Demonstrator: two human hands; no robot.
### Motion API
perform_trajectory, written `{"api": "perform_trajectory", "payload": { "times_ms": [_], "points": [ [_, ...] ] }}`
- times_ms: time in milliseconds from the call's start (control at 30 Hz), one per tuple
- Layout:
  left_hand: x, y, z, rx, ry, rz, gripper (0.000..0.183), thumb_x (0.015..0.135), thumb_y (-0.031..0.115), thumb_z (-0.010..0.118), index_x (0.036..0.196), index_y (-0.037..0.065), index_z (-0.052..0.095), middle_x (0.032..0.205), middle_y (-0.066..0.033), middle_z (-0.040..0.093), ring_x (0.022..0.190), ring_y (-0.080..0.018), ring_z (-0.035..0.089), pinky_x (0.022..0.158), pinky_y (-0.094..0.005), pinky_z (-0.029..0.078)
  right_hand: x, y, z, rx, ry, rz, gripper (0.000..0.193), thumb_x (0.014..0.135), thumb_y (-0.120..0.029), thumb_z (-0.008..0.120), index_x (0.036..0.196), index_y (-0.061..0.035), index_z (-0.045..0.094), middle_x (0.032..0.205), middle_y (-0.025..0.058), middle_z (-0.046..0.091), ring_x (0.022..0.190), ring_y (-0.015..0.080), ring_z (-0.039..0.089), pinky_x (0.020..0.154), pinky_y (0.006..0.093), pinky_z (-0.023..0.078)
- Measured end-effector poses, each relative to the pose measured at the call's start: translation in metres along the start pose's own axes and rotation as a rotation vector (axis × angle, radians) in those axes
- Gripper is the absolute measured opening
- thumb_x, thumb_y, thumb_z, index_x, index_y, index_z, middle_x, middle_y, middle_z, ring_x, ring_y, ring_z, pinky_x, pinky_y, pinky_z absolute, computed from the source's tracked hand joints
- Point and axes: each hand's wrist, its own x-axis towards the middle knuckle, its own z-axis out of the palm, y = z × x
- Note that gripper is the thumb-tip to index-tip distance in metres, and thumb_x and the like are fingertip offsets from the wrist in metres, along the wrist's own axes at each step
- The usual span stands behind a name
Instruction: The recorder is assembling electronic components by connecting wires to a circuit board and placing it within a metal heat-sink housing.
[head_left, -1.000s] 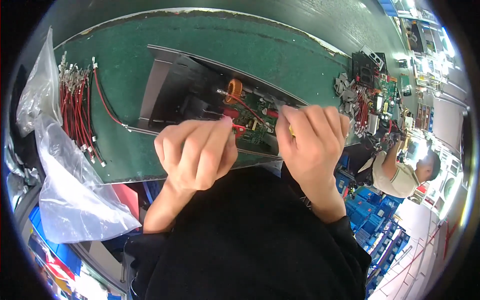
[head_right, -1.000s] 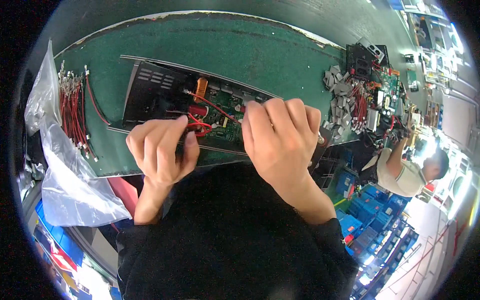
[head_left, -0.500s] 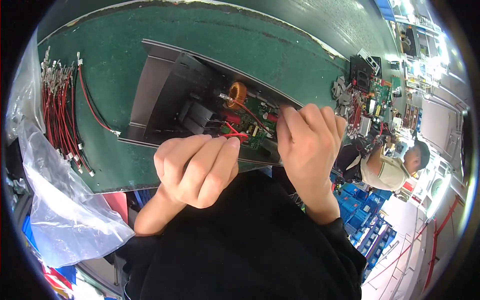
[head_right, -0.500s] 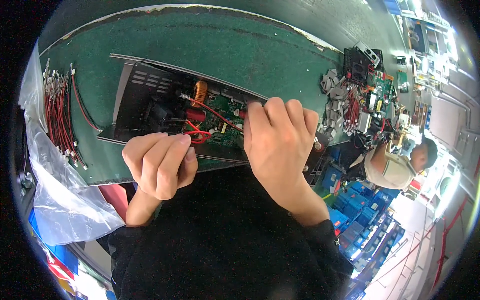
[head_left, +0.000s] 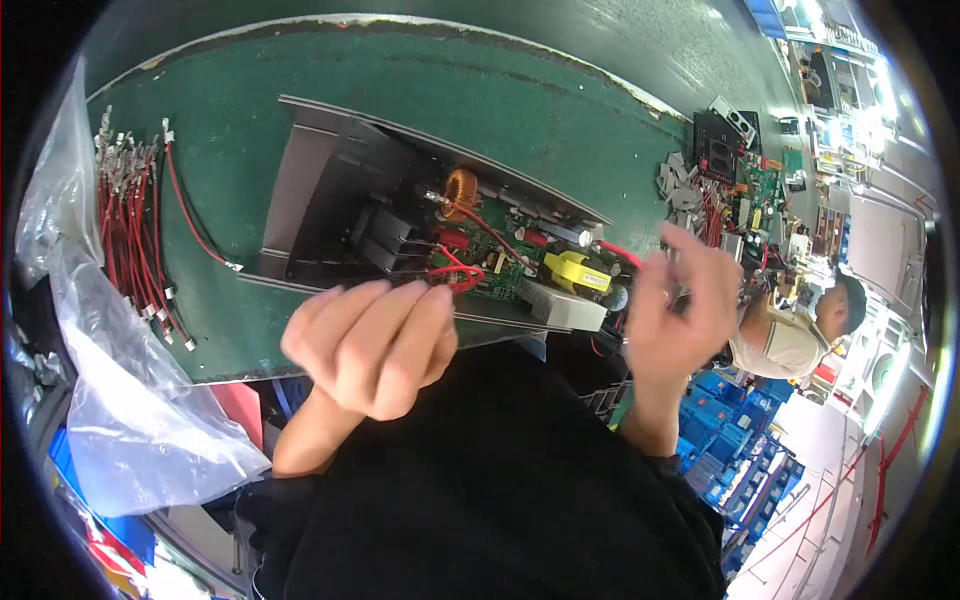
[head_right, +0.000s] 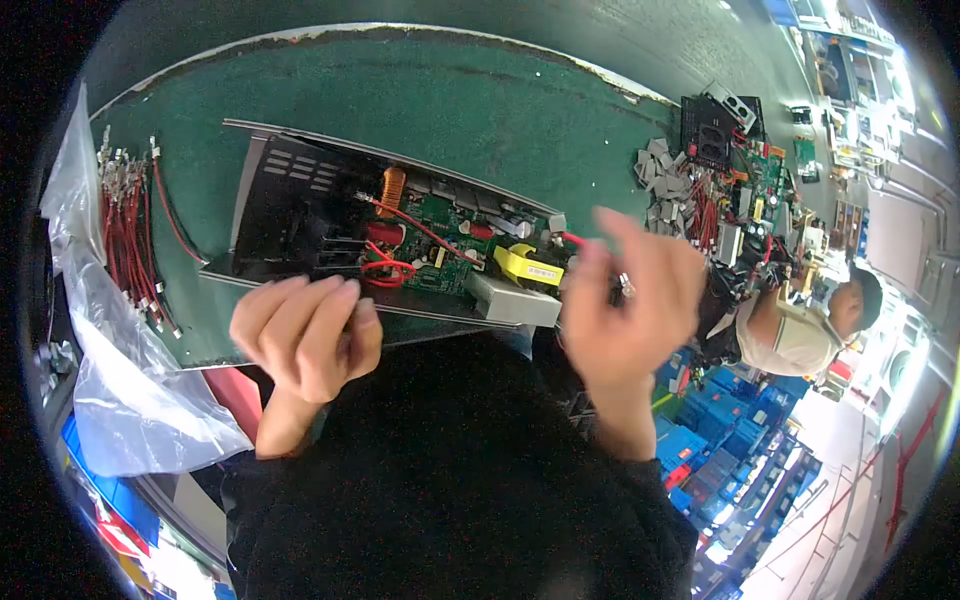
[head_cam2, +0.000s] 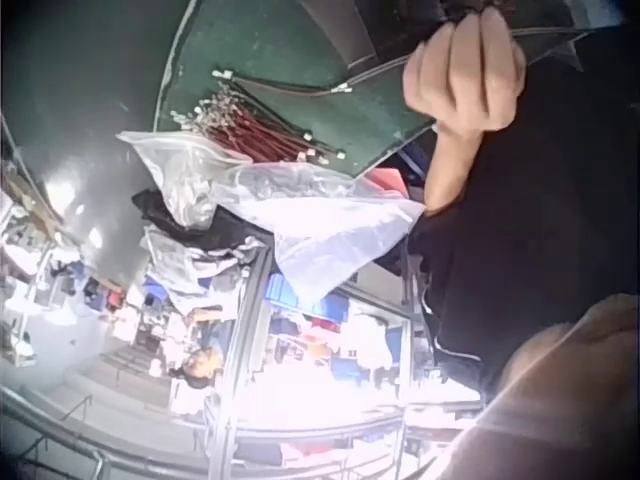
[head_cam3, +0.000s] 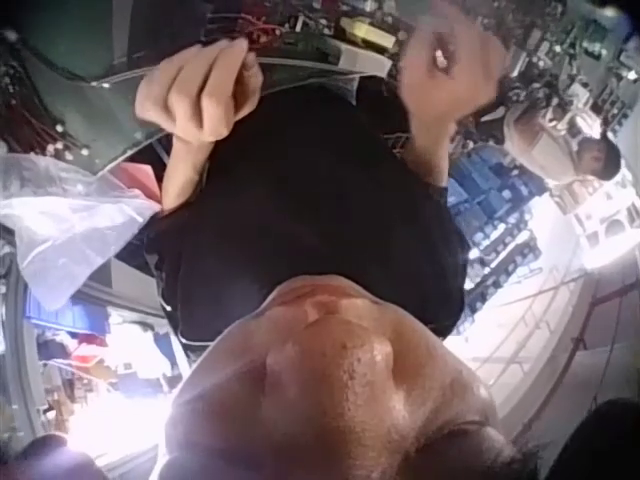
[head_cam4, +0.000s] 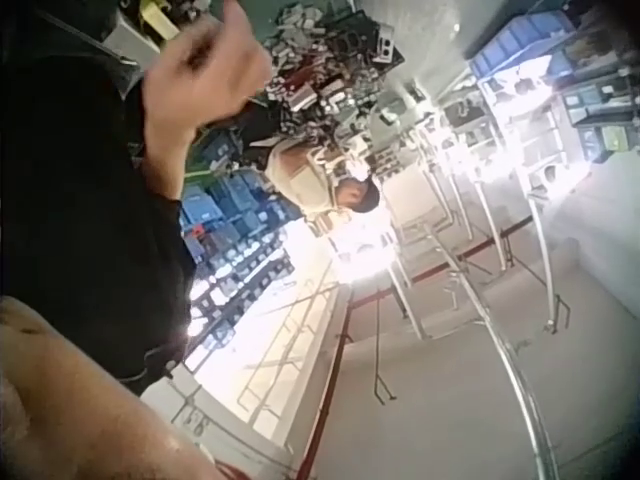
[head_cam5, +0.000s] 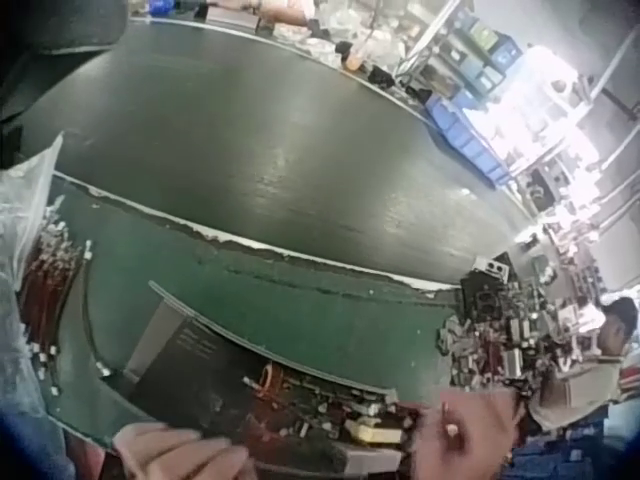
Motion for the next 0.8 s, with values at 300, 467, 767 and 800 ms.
{"api": "perform_trajectory", "payload": {
  "times_ms": [300,467,767,800],
  "points": [
    [0.011,0.053,-0.042,-0.465,-0.453,-1.026,0.075,0.094,0.015,0.07,0.144,-0.012,0.021,0.12,-0.0266,0.059,0.1,-0.028,0.065,0.079,-0.036,0.055,-0.057,0.083,-0.03,0.663,-0.328,0.926,0.032,0.1,-0.024,0.061,0.122,0.0004,0.06,0.095,0.0002,0.062,0.07,0.0057,0.054,0.059,0.0201,0.043],
    [0.019,0.049,-0.017,-0.669,-0.412,-0.889,0.055,0.099,0.018,0.062,0.143,-0.005,0.039,0.124,-0.0231,0.057,0.117,-0.0348,0.059,0.099,-0.0441,0.048,-0.085,0.124,-0.015,1.316,-0.611,1.105,0.03,0.094,-0.031,0.064,0.102,-0.0017,0.065,0.091,0.0055,0.064,0.075,0.0139,0.062,0.061,0.0298,0.053],
    [0.066,0.022,0.074,-0.605,-0.292,-0.705,0.044,0.107,0.034,0.039,0.111,-0.005,0.06,0.109,-0.0295,0.063,0.108,-0.0465,0.06,0.091,-0.0435,0.047,-0.085,0.032,0.01,1.907,-0.396,1.22,0.016,0.099,-0.016,0.06,0.102,-0.0011,0.064,0.092,0.0071,0.068,0.084,0.0197,0.068,0.079,0.0377,0.06],
    [0.067,0.023,0.072,-0.499,-0.222,-0.486,0.045,0.107,0.034,0.04,0.104,-0.006,0.06,0.107,-0.0298,0.063,0.106,-0.0474,0.059,0.09,-0.0452,0.047,-0.073,0.032,0.021,1.992,-0.291,1.227,0.015,0.099,-0.014,0.06,0.102,-0.0001,0.063,0.094,0.0079,0.068,0.085,0.0193,0.069,0.08,0.0376,0.061]
  ]
}}
